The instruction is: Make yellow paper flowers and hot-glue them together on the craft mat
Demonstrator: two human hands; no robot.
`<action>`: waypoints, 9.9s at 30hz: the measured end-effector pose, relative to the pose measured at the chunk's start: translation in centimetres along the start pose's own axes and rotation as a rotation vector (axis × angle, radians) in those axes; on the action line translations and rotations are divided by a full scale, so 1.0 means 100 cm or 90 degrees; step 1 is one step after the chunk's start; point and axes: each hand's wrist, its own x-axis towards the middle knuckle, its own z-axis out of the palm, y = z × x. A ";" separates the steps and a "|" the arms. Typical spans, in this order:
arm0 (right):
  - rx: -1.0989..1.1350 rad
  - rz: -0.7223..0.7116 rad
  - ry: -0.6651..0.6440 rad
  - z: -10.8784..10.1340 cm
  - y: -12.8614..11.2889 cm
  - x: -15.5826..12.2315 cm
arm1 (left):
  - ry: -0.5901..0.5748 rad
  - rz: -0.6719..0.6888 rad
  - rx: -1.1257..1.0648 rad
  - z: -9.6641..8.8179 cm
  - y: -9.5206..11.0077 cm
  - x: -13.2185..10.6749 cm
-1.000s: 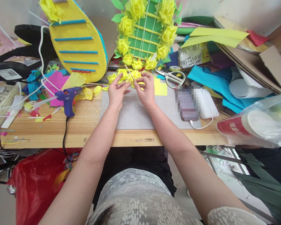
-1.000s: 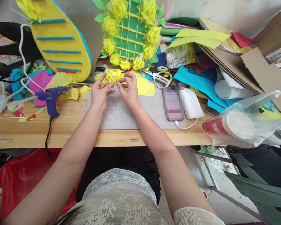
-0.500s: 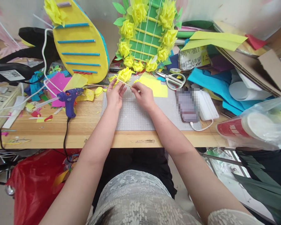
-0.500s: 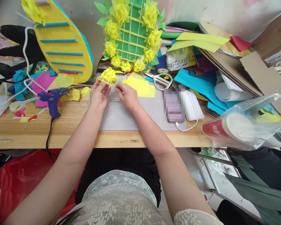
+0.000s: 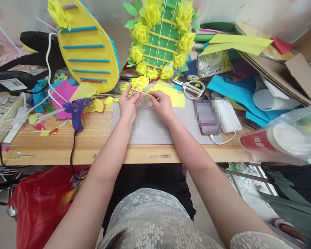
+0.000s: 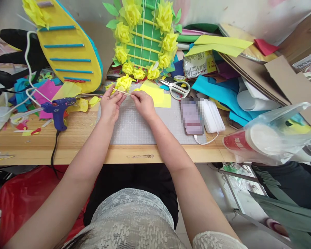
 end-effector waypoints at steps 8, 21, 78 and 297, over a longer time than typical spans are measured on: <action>-0.003 0.042 -0.022 -0.004 -0.006 0.001 | -0.004 0.002 0.016 0.001 0.002 -0.001; 0.107 0.101 -0.044 -0.004 -0.006 0.002 | -0.013 0.042 0.072 -0.004 -0.002 0.004; 0.335 0.212 -0.057 0.006 -0.012 0.001 | 0.079 -0.042 0.005 -0.006 -0.002 0.007; 0.586 0.242 0.108 -0.020 -0.019 0.005 | 0.048 0.002 0.167 0.003 0.002 -0.008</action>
